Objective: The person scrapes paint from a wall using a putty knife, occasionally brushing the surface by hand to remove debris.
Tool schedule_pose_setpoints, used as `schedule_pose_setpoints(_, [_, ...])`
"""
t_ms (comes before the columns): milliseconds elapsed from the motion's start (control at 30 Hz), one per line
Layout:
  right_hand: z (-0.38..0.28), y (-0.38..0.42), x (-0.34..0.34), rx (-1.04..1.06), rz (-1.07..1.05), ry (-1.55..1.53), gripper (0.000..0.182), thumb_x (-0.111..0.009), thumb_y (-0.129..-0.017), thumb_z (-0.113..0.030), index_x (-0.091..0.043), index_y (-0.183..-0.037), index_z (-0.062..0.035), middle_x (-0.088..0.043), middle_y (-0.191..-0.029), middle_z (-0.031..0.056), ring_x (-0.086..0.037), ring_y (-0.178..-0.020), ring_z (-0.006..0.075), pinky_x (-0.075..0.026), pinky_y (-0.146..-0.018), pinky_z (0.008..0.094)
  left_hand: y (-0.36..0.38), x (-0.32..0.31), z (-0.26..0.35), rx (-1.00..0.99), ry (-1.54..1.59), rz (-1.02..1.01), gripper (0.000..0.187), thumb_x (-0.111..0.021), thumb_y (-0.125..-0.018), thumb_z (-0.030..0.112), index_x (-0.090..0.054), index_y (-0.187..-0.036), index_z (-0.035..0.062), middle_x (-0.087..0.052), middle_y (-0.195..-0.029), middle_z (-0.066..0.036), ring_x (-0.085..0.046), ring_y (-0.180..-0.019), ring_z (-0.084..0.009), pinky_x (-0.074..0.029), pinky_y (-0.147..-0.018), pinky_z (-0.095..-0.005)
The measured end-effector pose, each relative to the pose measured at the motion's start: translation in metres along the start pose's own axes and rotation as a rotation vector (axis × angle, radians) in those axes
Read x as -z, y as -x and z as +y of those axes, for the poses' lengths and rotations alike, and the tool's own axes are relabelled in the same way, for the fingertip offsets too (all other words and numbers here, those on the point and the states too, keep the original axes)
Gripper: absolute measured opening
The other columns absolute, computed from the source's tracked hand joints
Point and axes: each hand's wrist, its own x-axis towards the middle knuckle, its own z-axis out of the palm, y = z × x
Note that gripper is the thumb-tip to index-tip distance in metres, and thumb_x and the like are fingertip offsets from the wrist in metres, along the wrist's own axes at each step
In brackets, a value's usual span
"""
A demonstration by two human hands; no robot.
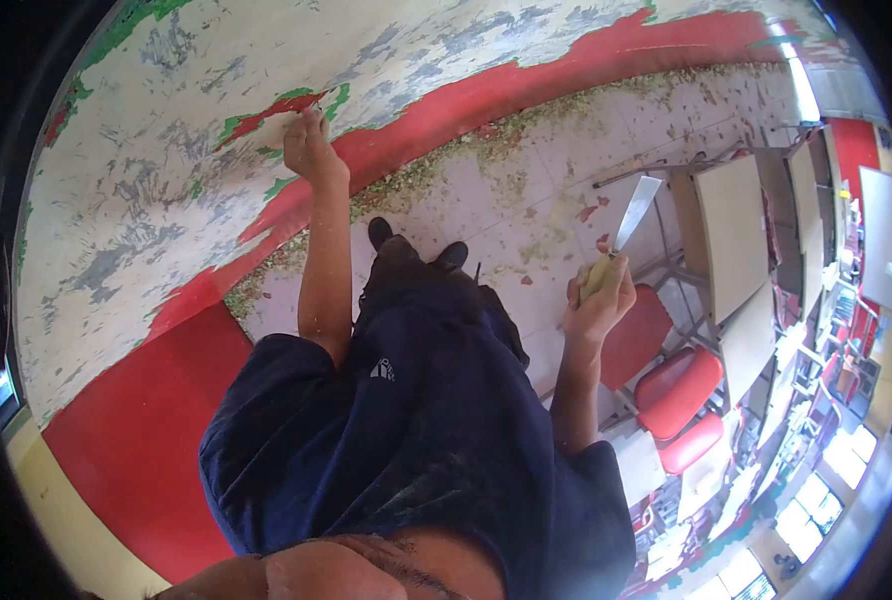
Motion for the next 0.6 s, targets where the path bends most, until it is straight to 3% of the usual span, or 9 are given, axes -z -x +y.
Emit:
schedule_pose_setpoints(100, [0.001,-0.001,0.001,0.003,0.000,0.020,0.037,-0.043,-0.098,-0.031,-0.054,-0.101,0.0046,-0.045,-0.056,0.0033,-0.037,-0.040,0.0081,-0.025,-0.032,0.0209,0.003,-0.024,-0.001,0.165,0.187,0.107,0.018,-0.069,-0.082,0.007,-0.054,-0.088,-0.0007,-0.061,-0.090,-0.010,-0.060,-0.081,-0.0163,-0.055,-0.074,-0.0283])
schedule_pose_setpoints(333, [0.006,0.004,0.007,-0.025,-0.025,0.033,0.036,-0.044,-0.098,-0.032,-0.055,-0.102,0.0026,-0.047,-0.055,0.0052,-0.035,-0.036,0.0092,-0.026,-0.033,0.0225,0.009,-0.039,0.005,0.191,0.298,0.141,0.011,-0.062,-0.081,-0.006,-0.052,-0.087,-0.0024,-0.062,-0.091,-0.013,-0.061,-0.085,-0.0187,-0.055,-0.076,-0.0295])
schedule_pose_setpoints(433, [0.011,0.003,0.017,-0.018,0.016,0.029,0.036,-0.044,-0.098,-0.032,-0.055,-0.103,0.0016,-0.047,-0.056,0.0055,-0.034,-0.035,0.0093,-0.025,-0.033,0.0220,0.011,-0.040,0.003,0.112,0.205,0.121,0.010,-0.063,-0.079,-0.007,-0.055,-0.085,-0.0020,-0.063,-0.088,-0.013,-0.063,-0.080,-0.0180,-0.055,-0.073,-0.0288])
schedule_pose_setpoints(600, [0.013,0.004,0.024,-0.037,0.063,0.056,0.038,-0.044,-0.097,-0.035,-0.054,-0.104,0.0011,-0.048,-0.056,0.0057,-0.034,-0.035,0.0089,-0.024,-0.033,0.0211,0.046,-0.033,0.012,-0.115,-0.163,-0.406,0.009,-0.068,-0.078,-0.001,-0.060,-0.082,-0.0008,-0.065,-0.082,-0.009,-0.063,-0.070,-0.0159,-0.052,-0.067,-0.0254])
